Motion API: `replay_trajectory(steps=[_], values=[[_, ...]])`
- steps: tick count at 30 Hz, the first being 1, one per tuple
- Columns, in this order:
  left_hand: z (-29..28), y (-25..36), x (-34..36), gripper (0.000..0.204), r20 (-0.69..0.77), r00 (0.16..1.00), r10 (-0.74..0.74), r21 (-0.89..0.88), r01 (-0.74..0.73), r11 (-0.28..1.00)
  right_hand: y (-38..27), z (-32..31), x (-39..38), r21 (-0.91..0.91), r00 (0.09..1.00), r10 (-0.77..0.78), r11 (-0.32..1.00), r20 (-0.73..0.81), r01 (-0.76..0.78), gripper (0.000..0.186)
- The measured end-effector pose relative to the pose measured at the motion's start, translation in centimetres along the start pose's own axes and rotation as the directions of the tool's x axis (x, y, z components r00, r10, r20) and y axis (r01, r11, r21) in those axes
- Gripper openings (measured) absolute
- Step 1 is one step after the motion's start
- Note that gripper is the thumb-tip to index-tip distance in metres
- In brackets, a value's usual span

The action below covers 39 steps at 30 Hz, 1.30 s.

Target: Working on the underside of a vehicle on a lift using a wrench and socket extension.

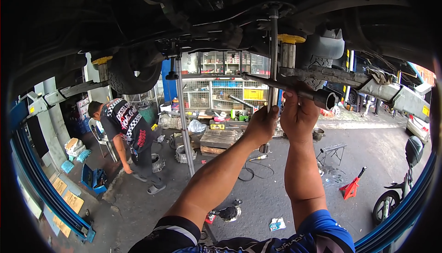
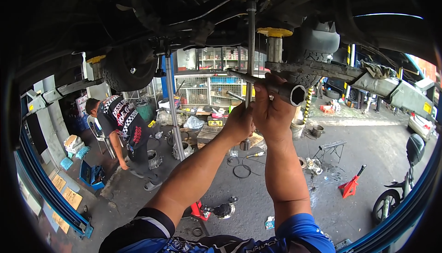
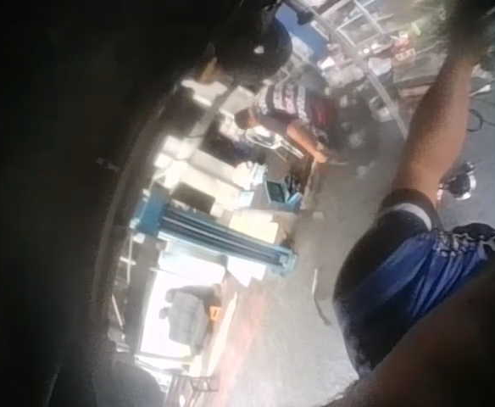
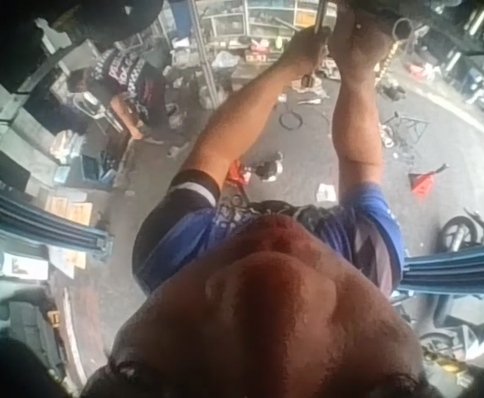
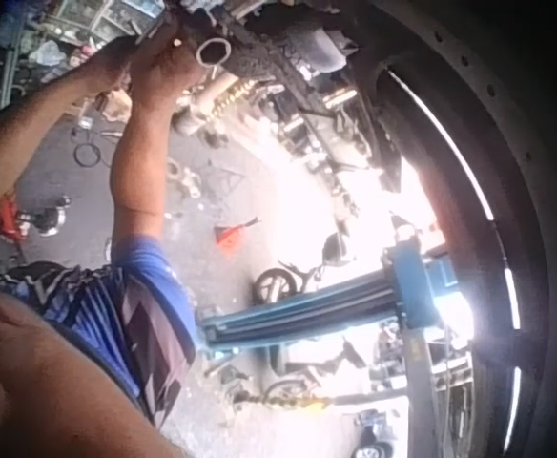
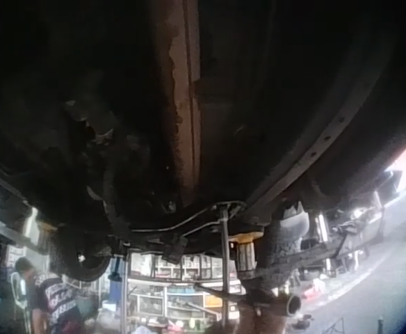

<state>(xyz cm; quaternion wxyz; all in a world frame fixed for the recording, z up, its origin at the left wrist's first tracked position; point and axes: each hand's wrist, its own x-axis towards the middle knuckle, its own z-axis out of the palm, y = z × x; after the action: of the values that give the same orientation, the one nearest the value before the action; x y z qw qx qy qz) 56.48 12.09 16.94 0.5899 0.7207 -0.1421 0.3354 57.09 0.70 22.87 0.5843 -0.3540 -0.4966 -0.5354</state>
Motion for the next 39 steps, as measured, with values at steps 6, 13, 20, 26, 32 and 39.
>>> replay_trajectory(steps=[6, 13, 20, 26, 32, 39], values=[[0.0, 3.0, -0.4, 0.039, 0.022, 0.984, -0.176, -0.051, 0.177, 0.983, -1.2, 1.6, 1.5, -0.131, 0.990, -0.090, 0.986, 0.109, 0.104, 0.011], [-1.4, 2.2, 0.0, 0.036, 0.051, 0.988, -0.146, -0.196, 0.153, 0.969, 3.7, 1.1, -0.4, 0.059, 0.963, 0.194, 0.981, -0.184, -0.187, 0.036], [-2.3, 3.1, 0.1, 0.030, 0.021, 0.999, 0.044, -0.001, -0.044, 0.999, 7.4, 2.9, -4.1, 0.127, 0.426, 0.851, 0.407, 0.309, -0.905, 0.041], [-2.5, 4.3, 0.7, 0.037, -0.172, 0.981, 0.084, 0.289, -0.031, 0.957, 0.6, 0.7, -3.0, 0.269, 0.938, 0.321, 0.922, -0.134, -0.277, 0.018], [-1.8, 5.6, 0.4, 0.038, -0.223, 0.964, 0.146, 0.516, -0.011, 0.857, 0.2, 1.1, -0.2, 0.220, 0.963, 0.161, 0.969, -0.216, -0.113, 0.018], [-0.2, 5.7, 1.1, 0.039, -0.209, 0.958, 0.195, 0.426, -0.090, 0.900, 12.4, 0.6, -5.7, -0.162, 0.591, 0.761, 0.640, 0.268, -0.751, 0.055]])
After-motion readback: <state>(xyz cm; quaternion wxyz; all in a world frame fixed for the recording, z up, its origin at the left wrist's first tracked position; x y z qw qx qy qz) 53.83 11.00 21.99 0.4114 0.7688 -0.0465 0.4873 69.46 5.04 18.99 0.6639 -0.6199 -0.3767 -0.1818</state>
